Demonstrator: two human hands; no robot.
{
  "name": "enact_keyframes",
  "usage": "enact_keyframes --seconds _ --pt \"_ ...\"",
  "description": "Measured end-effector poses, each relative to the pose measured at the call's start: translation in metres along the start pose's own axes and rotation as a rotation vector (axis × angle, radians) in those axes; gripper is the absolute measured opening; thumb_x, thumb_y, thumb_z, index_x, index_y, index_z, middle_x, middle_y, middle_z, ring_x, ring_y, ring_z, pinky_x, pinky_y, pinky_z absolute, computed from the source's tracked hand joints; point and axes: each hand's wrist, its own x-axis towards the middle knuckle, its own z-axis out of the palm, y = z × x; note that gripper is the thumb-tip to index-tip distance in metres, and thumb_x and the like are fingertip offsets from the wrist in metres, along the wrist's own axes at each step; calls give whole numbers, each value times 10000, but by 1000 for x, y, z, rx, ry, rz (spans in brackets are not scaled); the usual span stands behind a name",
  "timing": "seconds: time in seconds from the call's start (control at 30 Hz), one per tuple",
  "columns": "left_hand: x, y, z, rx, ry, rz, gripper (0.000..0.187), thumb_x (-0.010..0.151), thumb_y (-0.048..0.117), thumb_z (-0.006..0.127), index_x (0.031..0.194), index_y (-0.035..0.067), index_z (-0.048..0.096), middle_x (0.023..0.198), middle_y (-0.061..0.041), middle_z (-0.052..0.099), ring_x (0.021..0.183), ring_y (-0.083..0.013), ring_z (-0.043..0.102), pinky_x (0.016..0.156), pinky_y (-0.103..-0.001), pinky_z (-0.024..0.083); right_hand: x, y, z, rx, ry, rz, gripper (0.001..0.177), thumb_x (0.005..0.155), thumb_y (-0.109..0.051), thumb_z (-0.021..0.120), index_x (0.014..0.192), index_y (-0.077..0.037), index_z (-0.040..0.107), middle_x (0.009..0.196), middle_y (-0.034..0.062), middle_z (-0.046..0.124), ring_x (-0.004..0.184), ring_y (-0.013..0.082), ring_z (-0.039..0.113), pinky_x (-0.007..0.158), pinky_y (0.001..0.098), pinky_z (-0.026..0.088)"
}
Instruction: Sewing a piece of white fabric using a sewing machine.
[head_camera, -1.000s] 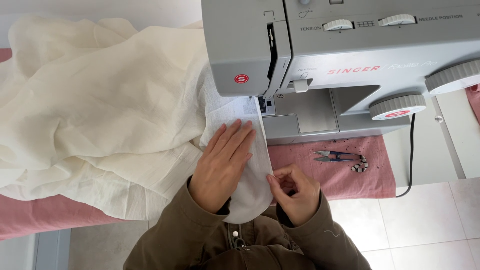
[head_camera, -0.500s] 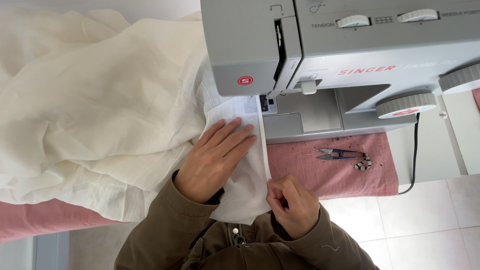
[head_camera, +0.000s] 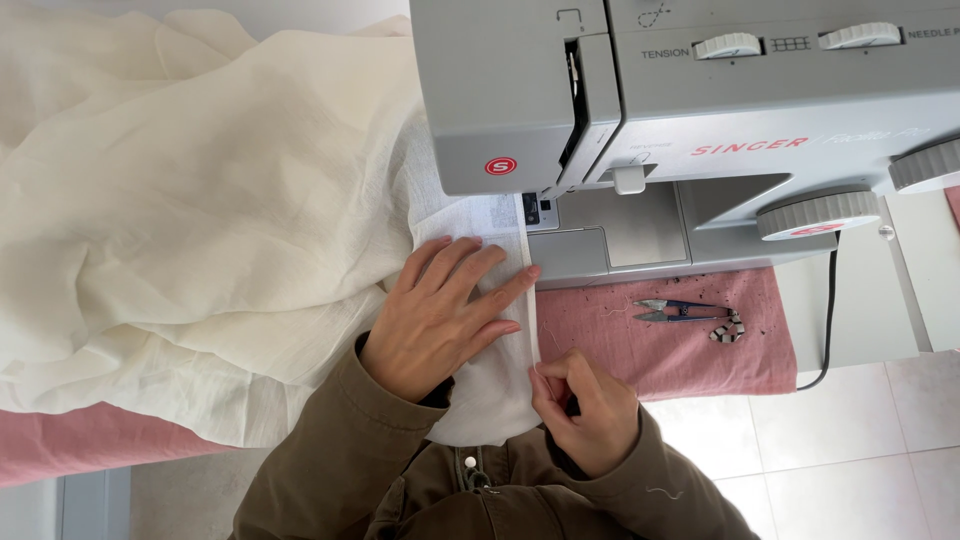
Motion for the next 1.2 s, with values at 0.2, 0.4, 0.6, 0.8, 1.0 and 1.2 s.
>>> enact_keyframes --seconds 0.2,0.4,0.6,0.8,1.0,1.2 --pt "0 -1 0 -52 6 -4 587 852 410 756 1392 210 645 1291 -58 559 1241 -272 526 1097 -475 420 83 -10 -79 -248 -71 -426 345 866 -35 727 1208 -83 722 950 105 707 790 242 668 698 356 559" --pt "0 -2 -1 -28 10 -5 600 817 421 767 1367 207 659 1286 -50 555 1239 -268 517 1091 -471 424 154 11 -67 -495 -167 -603 468 893 -31 720 1342 -158 694 967 104 742 725 235 691 598 377 538" --pt "-2 -3 3 -41 4 -9 594 830 442 760 1369 216 658 1290 -48 551 1236 -269 512 1090 -479 430 155 17 -66 -582 -188 -590 525 894 -47 704 1380 -242 678 957 82 730 721 221 701 568 341 570" --pt "-2 -4 3 -37 2 -3 600 836 454 751 1377 214 654 1308 -50 545 1237 -273 513 1093 -481 431 147 22 -66 -554 -197 -668 545 853 -12 710 1336 -264 698 958 37 674 786 205 658 551 306 537" --pt "-1 -3 -1 -45 -1 -7 603 843 451 743 1387 211 645 1307 -50 545 1235 -279 517 1097 -487 436 141 13 -70 -546 -243 -724 568 798 -47 734 1340 -216 703 868 -2 608 747 199 545 646 347 496" --pt "5 -4 -12 -162 -38 -69 528 952 342 724 1408 96 627 1320 -60 569 1284 -253 538 1145 -463 428 132 8 -74 -521 -284 -742 587 754 -61 729 1322 -207 709 876 -6 598 743 203 530 703 353 478"
